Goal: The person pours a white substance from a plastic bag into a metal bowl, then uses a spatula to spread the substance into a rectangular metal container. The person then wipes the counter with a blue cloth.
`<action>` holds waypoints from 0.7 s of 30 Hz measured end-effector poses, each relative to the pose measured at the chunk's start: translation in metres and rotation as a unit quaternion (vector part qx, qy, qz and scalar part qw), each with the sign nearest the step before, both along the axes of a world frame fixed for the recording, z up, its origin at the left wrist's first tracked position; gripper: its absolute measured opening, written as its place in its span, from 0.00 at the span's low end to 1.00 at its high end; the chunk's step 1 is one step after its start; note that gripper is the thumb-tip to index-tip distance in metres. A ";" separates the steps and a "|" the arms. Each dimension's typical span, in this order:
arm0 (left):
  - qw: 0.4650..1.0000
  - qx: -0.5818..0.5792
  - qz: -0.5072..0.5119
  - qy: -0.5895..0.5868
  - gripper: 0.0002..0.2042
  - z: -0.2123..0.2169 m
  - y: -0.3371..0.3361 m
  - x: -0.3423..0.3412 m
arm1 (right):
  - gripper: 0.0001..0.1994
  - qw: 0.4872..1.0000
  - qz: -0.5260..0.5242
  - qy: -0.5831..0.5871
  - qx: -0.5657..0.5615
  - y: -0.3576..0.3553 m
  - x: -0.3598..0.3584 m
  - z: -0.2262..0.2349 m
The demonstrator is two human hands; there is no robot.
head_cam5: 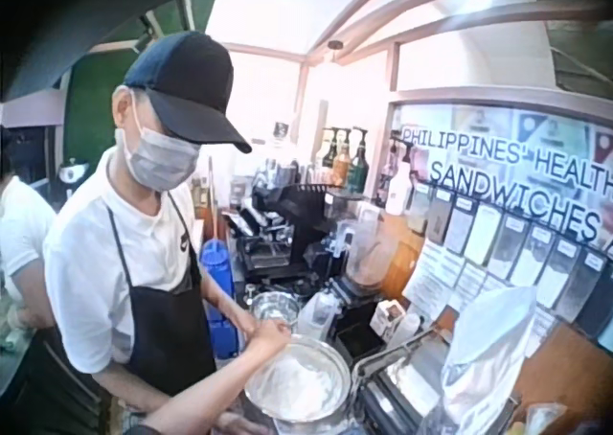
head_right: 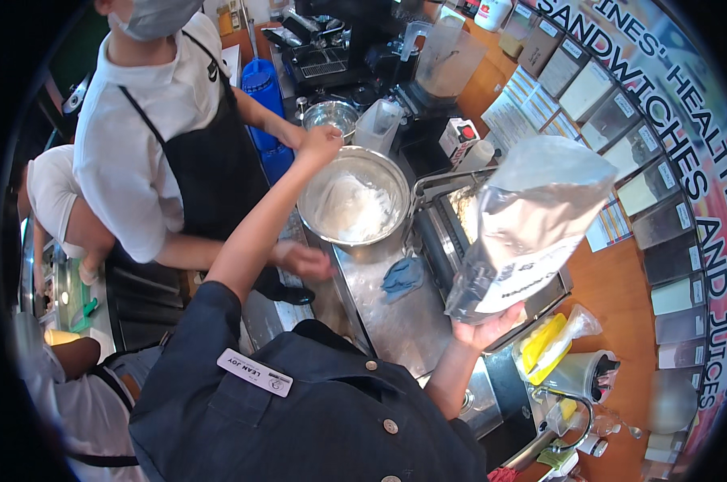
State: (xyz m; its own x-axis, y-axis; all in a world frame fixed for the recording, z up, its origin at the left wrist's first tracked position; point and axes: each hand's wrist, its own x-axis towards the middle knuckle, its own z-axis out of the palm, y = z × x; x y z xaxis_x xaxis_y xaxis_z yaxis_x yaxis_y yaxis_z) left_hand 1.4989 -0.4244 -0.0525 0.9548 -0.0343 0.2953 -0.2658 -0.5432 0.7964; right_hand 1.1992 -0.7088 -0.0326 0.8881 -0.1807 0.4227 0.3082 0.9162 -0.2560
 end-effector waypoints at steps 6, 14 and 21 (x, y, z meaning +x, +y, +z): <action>0.993 0.101 0.038 0.038 0.45 -0.022 -0.076 0.055 | 0.35 0.989 -0.114 0.089 -0.019 0.006 -0.003 -0.023; 0.977 0.181 0.080 0.074 0.47 -0.041 -0.110 0.090 | 0.38 0.961 -0.246 0.110 0.060 -0.011 -0.058 -0.053; 0.989 0.081 0.112 -0.046 0.46 -0.038 -0.107 0.093 | 0.40 0.973 -0.197 0.031 0.113 0.015 -0.085 -0.007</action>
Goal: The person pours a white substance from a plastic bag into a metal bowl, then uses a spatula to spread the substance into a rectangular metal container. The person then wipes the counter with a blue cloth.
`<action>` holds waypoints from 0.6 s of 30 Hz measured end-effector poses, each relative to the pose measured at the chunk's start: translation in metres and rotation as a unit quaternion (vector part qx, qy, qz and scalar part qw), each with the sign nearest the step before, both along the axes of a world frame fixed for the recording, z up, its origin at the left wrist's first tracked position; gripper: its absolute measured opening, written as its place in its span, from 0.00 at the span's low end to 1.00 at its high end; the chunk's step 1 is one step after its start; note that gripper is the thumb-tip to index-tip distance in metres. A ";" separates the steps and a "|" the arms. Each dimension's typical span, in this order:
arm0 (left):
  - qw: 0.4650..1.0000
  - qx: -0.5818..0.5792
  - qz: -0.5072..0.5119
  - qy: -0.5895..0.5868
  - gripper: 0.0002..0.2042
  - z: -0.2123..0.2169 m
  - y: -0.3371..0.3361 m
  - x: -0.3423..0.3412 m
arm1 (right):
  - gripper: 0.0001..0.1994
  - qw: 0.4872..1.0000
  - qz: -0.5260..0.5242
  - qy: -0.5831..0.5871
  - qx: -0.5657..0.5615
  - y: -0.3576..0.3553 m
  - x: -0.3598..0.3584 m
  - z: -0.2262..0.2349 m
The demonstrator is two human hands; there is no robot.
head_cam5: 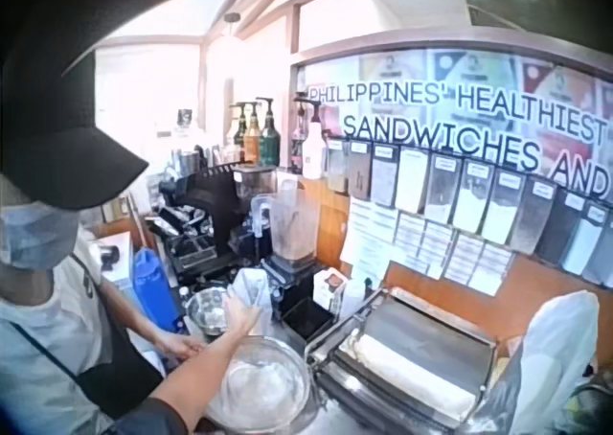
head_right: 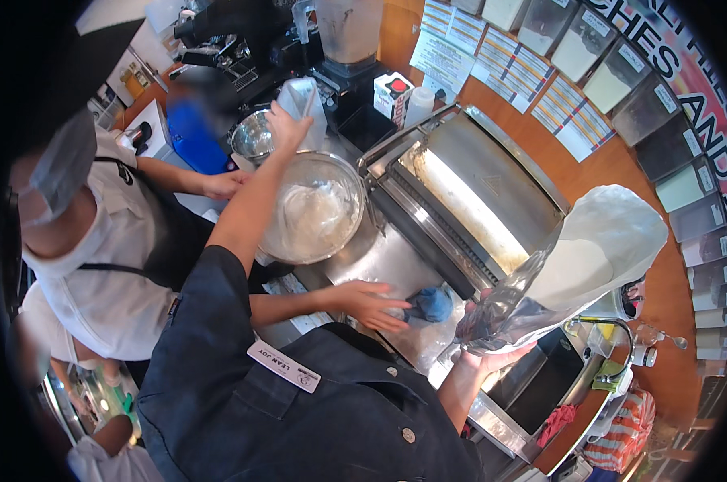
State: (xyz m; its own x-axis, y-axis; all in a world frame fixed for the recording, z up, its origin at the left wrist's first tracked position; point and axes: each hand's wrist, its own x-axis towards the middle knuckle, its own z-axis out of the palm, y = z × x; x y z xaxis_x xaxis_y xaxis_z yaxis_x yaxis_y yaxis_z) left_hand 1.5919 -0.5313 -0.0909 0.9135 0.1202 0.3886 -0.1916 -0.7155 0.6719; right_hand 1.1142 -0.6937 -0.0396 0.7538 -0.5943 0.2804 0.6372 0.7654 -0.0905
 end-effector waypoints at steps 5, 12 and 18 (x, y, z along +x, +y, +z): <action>0.997 -0.015 0.044 -0.064 0.49 0.065 0.021 -0.038 | 0.42 0.998 -0.016 0.044 -0.046 -0.021 -0.050 -0.021; 0.958 -0.083 -0.194 -0.194 0.49 0.172 0.085 -0.195 | 0.35 0.996 -0.030 0.069 -0.047 -0.051 -0.104 -0.032; 0.830 -0.195 -0.519 -0.064 0.51 0.185 0.099 -0.329 | 0.32 0.991 -0.067 0.063 -0.094 -0.056 -0.110 -0.008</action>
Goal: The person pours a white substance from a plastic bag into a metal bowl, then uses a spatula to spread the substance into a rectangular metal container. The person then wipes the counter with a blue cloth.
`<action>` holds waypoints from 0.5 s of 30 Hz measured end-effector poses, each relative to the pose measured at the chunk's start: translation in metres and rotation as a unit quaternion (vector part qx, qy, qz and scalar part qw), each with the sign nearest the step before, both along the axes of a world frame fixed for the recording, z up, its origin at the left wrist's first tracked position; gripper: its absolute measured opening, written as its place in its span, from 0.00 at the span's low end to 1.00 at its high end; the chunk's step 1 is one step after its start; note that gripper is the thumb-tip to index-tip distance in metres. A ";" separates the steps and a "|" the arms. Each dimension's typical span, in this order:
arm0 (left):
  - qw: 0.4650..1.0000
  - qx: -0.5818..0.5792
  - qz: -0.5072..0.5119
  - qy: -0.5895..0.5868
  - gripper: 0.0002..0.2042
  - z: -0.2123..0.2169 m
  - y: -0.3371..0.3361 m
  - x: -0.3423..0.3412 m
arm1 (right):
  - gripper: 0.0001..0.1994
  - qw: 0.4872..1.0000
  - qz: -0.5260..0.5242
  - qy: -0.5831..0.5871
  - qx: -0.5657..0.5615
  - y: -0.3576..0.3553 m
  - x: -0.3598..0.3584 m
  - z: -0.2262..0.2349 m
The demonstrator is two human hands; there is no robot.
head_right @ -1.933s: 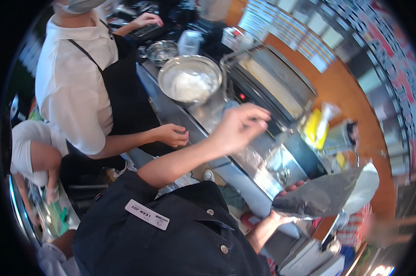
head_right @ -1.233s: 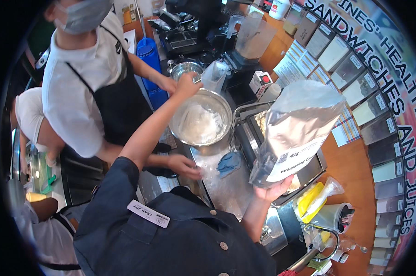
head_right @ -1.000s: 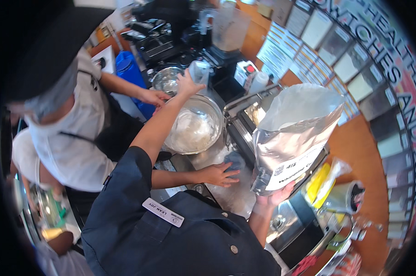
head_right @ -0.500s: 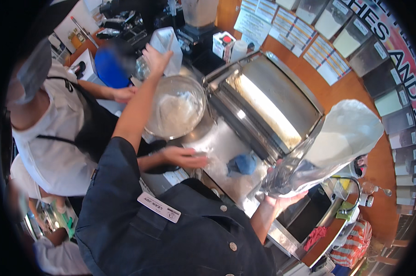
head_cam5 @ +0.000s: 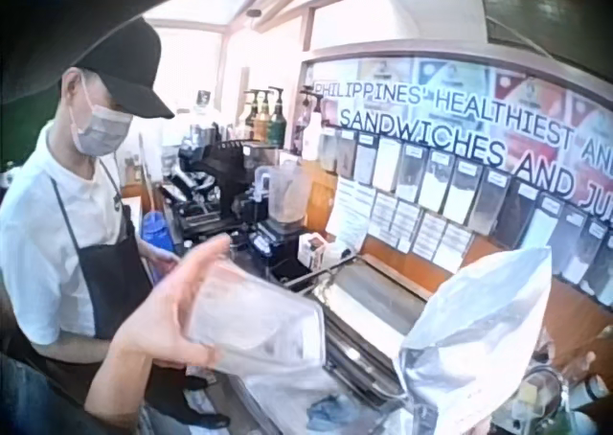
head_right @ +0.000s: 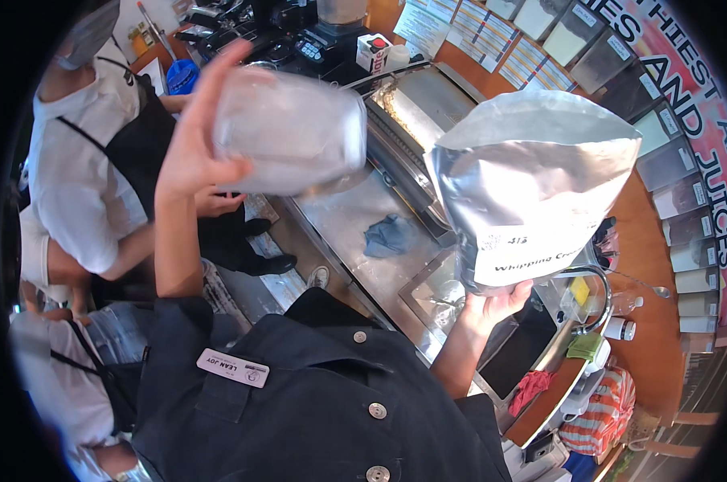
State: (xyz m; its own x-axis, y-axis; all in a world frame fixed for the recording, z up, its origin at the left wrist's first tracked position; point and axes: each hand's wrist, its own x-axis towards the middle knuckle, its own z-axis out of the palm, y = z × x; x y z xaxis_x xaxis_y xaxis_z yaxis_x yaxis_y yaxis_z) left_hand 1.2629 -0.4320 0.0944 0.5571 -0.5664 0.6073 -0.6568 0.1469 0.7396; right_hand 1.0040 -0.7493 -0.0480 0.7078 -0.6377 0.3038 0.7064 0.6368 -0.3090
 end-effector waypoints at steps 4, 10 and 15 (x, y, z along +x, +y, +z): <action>0.967 0.177 -0.183 -0.001 0.51 -0.020 -0.025 -0.033 | 0.33 0.984 -0.115 0.120 -0.056 -0.017 -0.019 -0.026; 0.888 0.278 -0.358 0.085 0.53 -0.033 -0.081 -0.015 | 0.38 0.966 -0.098 0.206 -0.122 -0.022 -0.053 -0.056; 0.864 0.317 -0.389 0.030 0.55 -0.027 -0.114 -0.019 | 0.38 0.944 -0.092 0.240 -0.208 -0.033 -0.072 -0.059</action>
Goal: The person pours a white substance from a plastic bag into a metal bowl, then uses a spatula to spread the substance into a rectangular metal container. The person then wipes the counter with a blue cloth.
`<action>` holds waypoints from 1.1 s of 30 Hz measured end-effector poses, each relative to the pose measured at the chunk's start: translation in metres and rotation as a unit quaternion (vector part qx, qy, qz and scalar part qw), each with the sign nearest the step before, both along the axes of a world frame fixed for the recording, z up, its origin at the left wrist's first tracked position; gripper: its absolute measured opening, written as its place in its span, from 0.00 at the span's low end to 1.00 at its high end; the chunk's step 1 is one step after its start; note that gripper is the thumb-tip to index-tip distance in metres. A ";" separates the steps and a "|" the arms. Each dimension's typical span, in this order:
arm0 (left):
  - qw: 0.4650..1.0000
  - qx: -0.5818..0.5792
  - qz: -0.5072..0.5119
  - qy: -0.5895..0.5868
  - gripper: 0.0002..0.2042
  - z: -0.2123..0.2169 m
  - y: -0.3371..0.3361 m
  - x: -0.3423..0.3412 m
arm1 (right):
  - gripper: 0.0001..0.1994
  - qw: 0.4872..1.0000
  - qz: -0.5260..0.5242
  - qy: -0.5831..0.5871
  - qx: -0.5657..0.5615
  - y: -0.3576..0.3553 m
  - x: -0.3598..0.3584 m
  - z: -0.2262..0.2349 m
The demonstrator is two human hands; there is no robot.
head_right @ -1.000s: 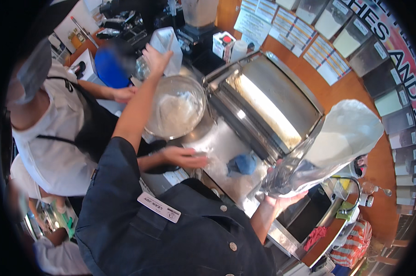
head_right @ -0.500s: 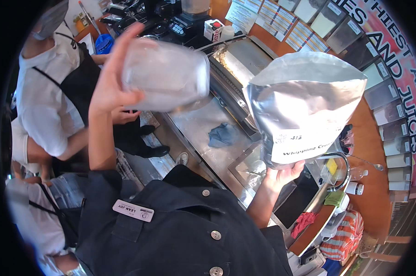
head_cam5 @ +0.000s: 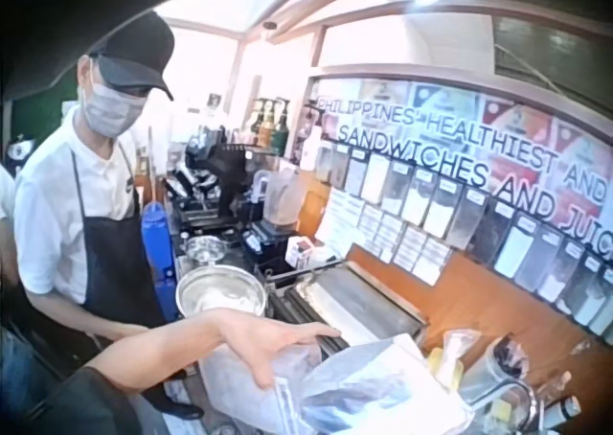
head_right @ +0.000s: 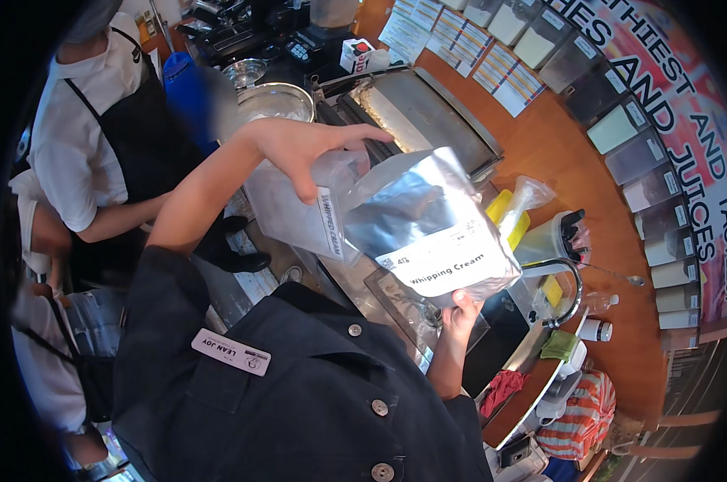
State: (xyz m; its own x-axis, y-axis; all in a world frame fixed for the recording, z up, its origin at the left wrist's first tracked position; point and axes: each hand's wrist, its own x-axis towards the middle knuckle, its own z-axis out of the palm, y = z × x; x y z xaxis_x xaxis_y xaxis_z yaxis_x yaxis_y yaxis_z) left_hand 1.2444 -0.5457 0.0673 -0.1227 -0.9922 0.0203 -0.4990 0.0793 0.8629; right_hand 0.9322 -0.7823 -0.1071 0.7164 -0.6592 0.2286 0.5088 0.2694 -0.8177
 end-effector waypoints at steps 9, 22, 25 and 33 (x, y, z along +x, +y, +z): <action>0.999 -0.043 -0.006 -0.013 0.58 -0.017 -0.035 -0.015 | 0.46 0.994 -0.035 0.076 -0.074 -0.021 -0.002 0.046; 0.996 -0.090 0.028 -0.007 0.50 -0.051 -0.014 -0.034 | 0.36 0.970 0.017 0.181 -0.161 -0.045 0.003 0.063; 0.995 -0.078 0.059 -0.013 0.45 -0.052 -0.006 -0.038 | 0.36 0.961 0.041 0.198 -0.186 -0.049 0.015 0.073; 0.988 -0.102 0.117 -0.016 0.38 -0.068 0.007 -0.034 | 0.38 0.956 0.061 0.181 -0.222 -0.052 0.036 0.085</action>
State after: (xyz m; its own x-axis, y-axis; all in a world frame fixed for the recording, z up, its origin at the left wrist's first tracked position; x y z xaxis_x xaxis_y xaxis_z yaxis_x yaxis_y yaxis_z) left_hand 1.2105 -0.5388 -0.0003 0.1058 -0.9693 0.2218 -0.5518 0.1283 0.8241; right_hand 0.9678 -0.8344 -0.0218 0.8673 -0.4606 0.1886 0.1571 -0.1063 -0.9818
